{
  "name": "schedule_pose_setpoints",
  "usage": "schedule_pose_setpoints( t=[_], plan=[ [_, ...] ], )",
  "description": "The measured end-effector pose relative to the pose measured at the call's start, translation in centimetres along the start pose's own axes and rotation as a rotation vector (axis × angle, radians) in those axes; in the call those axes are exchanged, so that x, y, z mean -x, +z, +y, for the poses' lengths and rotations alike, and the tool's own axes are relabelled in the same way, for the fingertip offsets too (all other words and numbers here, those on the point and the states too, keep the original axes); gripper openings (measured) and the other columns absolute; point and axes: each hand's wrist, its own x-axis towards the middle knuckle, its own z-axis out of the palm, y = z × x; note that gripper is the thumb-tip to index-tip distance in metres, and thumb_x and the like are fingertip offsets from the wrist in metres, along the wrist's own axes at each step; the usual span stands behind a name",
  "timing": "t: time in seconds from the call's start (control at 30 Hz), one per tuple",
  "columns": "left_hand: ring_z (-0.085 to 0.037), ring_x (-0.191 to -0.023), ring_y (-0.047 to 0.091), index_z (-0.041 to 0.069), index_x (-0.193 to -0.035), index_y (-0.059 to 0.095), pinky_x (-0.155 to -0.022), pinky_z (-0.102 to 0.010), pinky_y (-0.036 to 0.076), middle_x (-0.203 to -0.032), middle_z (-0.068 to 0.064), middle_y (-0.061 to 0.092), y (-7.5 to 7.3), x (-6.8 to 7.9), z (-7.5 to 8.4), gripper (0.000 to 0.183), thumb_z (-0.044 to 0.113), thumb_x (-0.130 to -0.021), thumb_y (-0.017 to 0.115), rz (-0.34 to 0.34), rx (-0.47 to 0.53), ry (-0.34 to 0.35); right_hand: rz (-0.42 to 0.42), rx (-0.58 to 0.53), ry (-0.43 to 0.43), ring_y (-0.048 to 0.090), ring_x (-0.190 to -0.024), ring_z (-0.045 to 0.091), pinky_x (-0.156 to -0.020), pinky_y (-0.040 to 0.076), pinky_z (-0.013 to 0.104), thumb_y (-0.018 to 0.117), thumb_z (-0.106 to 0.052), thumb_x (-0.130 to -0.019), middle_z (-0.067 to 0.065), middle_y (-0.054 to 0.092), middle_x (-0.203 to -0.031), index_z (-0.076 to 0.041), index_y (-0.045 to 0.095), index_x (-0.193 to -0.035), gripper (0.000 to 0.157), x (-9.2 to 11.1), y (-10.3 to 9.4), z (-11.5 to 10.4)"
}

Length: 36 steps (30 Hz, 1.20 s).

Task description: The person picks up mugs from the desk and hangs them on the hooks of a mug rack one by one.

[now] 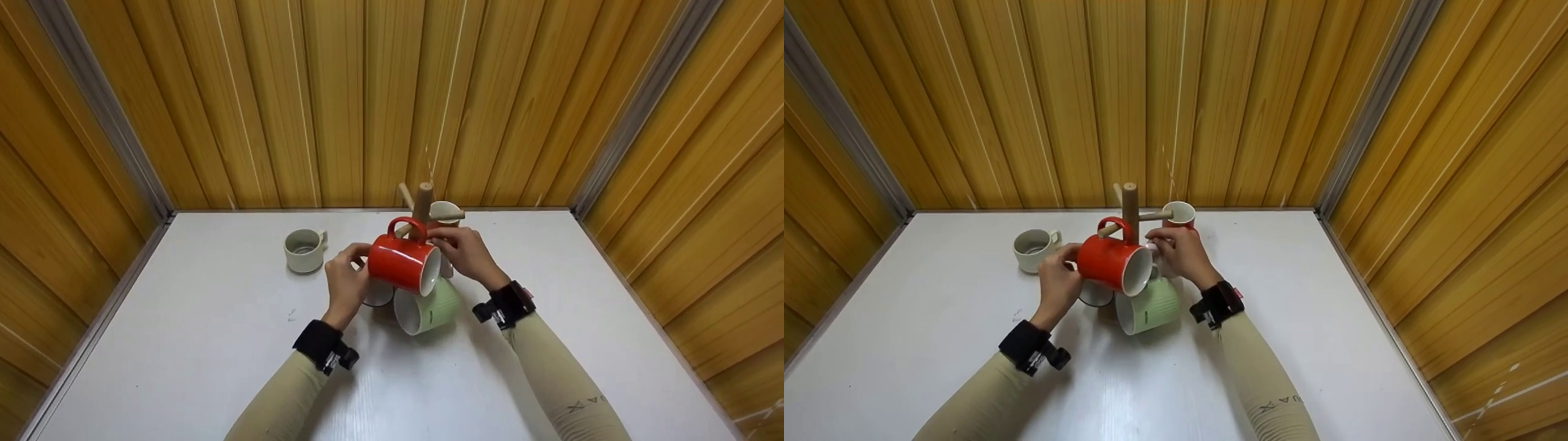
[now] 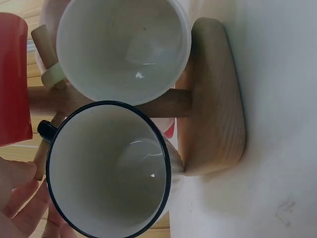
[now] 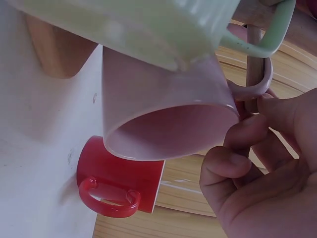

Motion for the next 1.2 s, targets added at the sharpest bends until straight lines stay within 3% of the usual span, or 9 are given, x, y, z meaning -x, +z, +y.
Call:
schedule_pose_setpoints(
  t=[0.33,0.5,0.77,0.9,1.03,1.1,1.2],
  plan=[
    [-0.023,-0.071,0.067,0.005,-0.092,0.079,-0.068,-0.043,0.054,-0.082,-0.007,0.077,-0.5,-1.0,-1.0,0.022,-0.010,-0.076,0.075,0.000,-0.038,0.009,0.062,0.006,-0.028,0.056,-0.075,0.019,-0.066,0.044,0.031,0.070,-0.010,-0.098,0.002,0.076,-0.100,-0.018,0.081,-0.107,0.016,1.1,0.9,-0.5],
    [-0.025,-0.071,0.067,0.005,-0.091,0.080,-0.069,-0.041,0.051,-0.078,-0.007,0.076,-0.7,-1.1,-1.8,0.023,-0.011,-0.074,0.074,-0.002,-0.052,-0.002,0.083,0.014,-0.015,0.052,-0.065,0.016,-0.059,0.042,0.029,0.070,-0.014,-0.098,0.002,0.068,-0.077,-0.017,0.081,-0.109,0.015,1.9,1.3,-0.9],
    [-0.031,-0.080,0.068,0.003,-0.100,0.079,-0.070,-0.044,0.054,-0.092,-0.012,0.076,-0.8,-0.4,-1.8,0.026,-0.010,-0.079,0.073,0.004,-0.060,-0.010,0.104,0.026,-0.018,0.049,-0.062,0.013,-0.056,0.040,0.027,0.070,-0.013,-0.098,-0.001,0.062,-0.070,-0.019,0.081,-0.110,0.017,2.4,1.4,-1.1],
    [-0.033,-0.087,0.066,0.001,-0.105,0.076,-0.078,-0.045,0.052,-0.102,-0.014,0.074,-1.3,0.5,-1.1,0.024,-0.008,-0.083,0.072,0.043,-0.086,0.011,0.114,0.019,-0.019,0.048,-0.063,0.014,-0.058,0.039,0.029,0.070,-0.014,-0.098,-0.001,0.063,-0.071,-0.019,0.081,-0.110,0.016,2.5,1.5,-1.0],
    [-0.032,-0.087,0.059,0.000,-0.100,0.066,-0.078,-0.039,0.048,-0.097,-0.013,0.067,-2.0,2.5,0.2,0.016,-0.004,-0.085,0.071,0.081,-0.090,-0.013,0.107,0.007,-0.017,0.049,-0.064,0.014,-0.059,0.040,0.029,0.070,-0.015,-0.099,0.001,0.067,-0.077,-0.017,0.081,-0.111,0.017,2.3,1.5,-0.9],
    [-0.031,-0.085,0.056,0.001,-0.097,0.061,-0.076,-0.036,0.046,-0.093,-0.011,0.062,-2.2,3.6,1.0,0.017,-0.002,-0.084,0.072,0.078,-0.079,-0.028,0.108,0.007,-0.016,0.050,-0.064,0.014,-0.059,0.040,0.029,0.070,-0.015,-0.099,0.002,0.067,-0.078,-0.016,0.081,-0.111,0.016,2.1,1.5,-0.8],
    [-0.031,-0.087,0.055,0.001,-0.100,0.061,-0.077,-0.035,0.043,-0.096,-0.012,0.062,-2.2,5.3,2.3,0.024,0.003,-0.082,0.077,0.019,-0.068,-0.050,0.108,0.010,-0.017,0.051,-0.063,0.015,-0.059,0.041,0.029,0.070,-0.015,-0.099,0.002,0.067,-0.077,-0.016,0.081,-0.110,0.016,1.7,1.3,-0.6]
  ],
)
